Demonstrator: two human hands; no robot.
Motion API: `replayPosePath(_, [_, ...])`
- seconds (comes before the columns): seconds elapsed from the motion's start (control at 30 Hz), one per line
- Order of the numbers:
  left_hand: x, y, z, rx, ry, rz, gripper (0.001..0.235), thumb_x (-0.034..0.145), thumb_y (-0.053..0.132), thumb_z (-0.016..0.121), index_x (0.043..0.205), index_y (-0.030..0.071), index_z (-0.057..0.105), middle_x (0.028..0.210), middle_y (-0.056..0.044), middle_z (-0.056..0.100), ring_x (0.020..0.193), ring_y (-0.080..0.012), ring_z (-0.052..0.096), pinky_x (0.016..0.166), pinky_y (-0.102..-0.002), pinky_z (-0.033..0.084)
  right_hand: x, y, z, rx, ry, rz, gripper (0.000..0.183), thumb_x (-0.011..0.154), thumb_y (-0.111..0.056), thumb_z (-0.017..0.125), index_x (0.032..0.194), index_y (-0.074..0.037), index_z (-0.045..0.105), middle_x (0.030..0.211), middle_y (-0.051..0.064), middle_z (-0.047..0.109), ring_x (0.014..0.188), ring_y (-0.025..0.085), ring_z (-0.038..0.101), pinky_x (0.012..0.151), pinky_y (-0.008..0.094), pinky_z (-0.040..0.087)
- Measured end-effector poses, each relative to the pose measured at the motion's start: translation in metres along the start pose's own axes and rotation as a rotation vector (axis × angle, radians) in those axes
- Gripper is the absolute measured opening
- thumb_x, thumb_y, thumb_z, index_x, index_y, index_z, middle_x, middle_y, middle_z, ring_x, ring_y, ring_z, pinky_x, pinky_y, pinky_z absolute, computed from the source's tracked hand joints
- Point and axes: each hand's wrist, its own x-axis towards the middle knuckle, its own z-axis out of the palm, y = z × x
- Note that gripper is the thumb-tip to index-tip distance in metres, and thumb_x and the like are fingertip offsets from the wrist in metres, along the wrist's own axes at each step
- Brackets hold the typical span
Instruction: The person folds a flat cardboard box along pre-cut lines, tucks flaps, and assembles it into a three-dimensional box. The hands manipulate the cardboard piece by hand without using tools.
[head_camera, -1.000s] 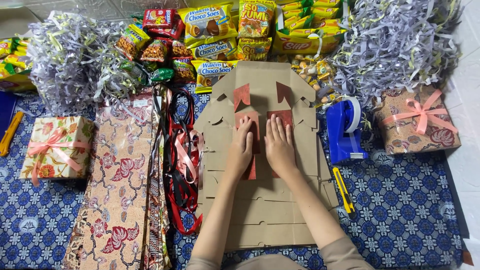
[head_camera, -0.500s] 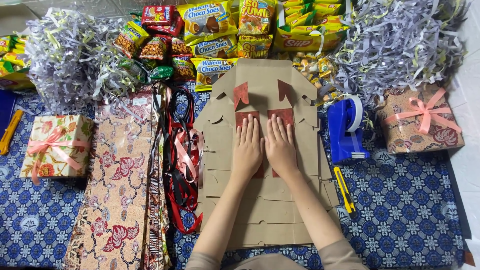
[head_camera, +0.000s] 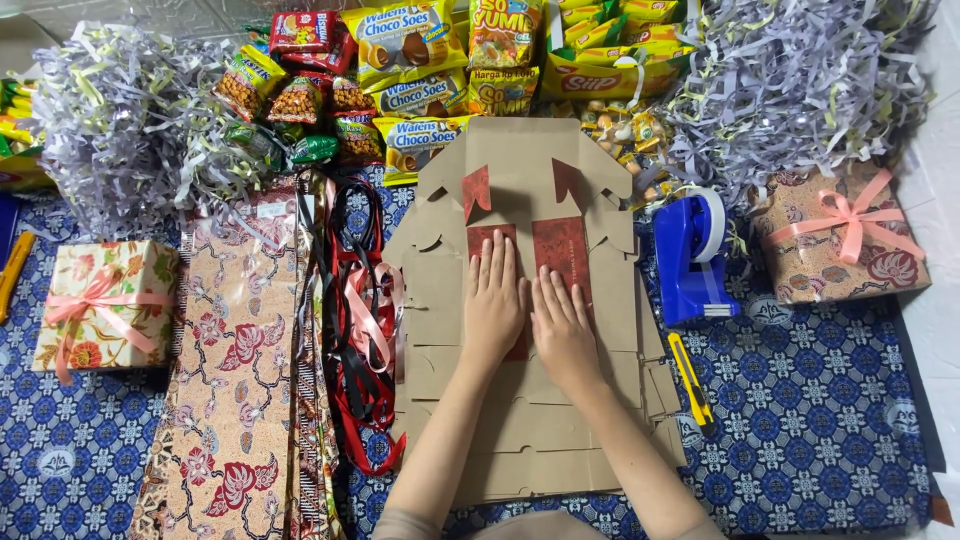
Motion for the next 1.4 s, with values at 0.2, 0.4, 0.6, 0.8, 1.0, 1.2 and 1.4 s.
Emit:
replayPosePath(0.2, [0.000,0.000,-0.004,-0.001,0.018,0.004,0.060,0.095,0.031,0.040,0.147,0.005,0.028,0.155,-0.014,0.023,0.144,-0.0258,0.021,0.117,-0.039,0.013,-0.021,-0.010,-0.020,0.038,-0.052,-0.016,0.049,0.094,-0.020,0.045,0.141,-0.006,0.039,0.153,0.012,0.031,0.140,0.023,0.029,0.114,0.044,0.022])
replayPosePath(0.4, [0.000,-0.001,-0.017,0.020,0.044,0.063,0.054,0.102,0.028,0.030,0.148,0.001,0.022,0.155,-0.015,0.021,0.144,-0.0263,0.020,0.118,-0.039,0.017,-0.039,-0.012,-0.045,0.127,-0.232,-0.123,0.052,0.098,-0.018,0.034,0.144,0.004,0.024,0.153,0.019,0.021,0.143,0.030,0.018,0.119,0.044,0.015])
replayPosePath(0.6, [0.001,-0.002,-0.017,0.041,0.029,0.058,0.055,0.101,0.028,0.032,0.148,0.001,0.022,0.155,-0.015,0.020,0.144,-0.0263,0.020,0.118,-0.039,0.017,-0.026,-0.005,-0.102,0.317,-0.687,-0.136,0.048,0.096,-0.031,0.043,0.137,-0.005,0.041,0.145,0.010,0.038,0.135,0.023,0.033,0.112,0.041,0.022])
replayPosePath(0.8, [0.000,-0.004,0.006,-0.034,-0.080,-0.010,0.066,0.094,0.034,0.042,0.150,0.007,0.019,0.158,-0.011,0.012,0.146,-0.0253,0.011,0.118,-0.039,0.005,0.058,-0.023,-0.149,0.619,-0.208,-0.107,0.029,0.094,-0.021,0.051,0.120,-0.016,0.064,0.116,0.000,0.066,0.114,0.017,0.059,0.102,0.034,0.042])
replayPosePath(1.0, [-0.001,0.022,-0.050,1.035,-0.617,-0.342,0.075,0.088,0.040,0.044,0.150,0.005,0.018,0.156,-0.007,0.021,0.141,-0.0237,0.026,0.119,-0.029,0.008,0.079,-0.057,-0.007,0.428,-0.028,-0.256,0.034,0.092,-0.026,0.053,0.124,-0.018,0.059,0.123,0.004,0.061,0.122,0.031,0.049,0.106,0.051,0.029])
replayPosePath(1.2, [0.001,0.006,-0.029,0.532,-0.352,-0.119,0.059,0.086,0.032,0.045,0.137,0.004,0.036,0.140,-0.013,0.039,0.134,-0.0310,0.034,0.117,-0.040,0.010,0.110,-0.057,0.073,0.093,-0.001,-0.196,0.056,0.084,-0.014,0.051,0.140,-0.018,0.045,0.140,0.004,0.049,0.134,0.036,0.036,0.105,0.055,0.027])
replayPosePath(1.4, [0.003,-0.009,-0.004,-0.101,-0.038,0.127,0.045,0.083,0.023,0.046,0.122,0.002,0.058,0.119,-0.019,0.061,0.125,-0.0396,0.044,0.115,-0.054,0.013,0.128,-0.027,0.055,0.104,-0.176,-0.234,0.078,0.073,-0.002,0.061,0.145,-0.005,0.032,0.151,0.008,0.034,0.141,0.026,0.026,0.116,0.047,0.019])
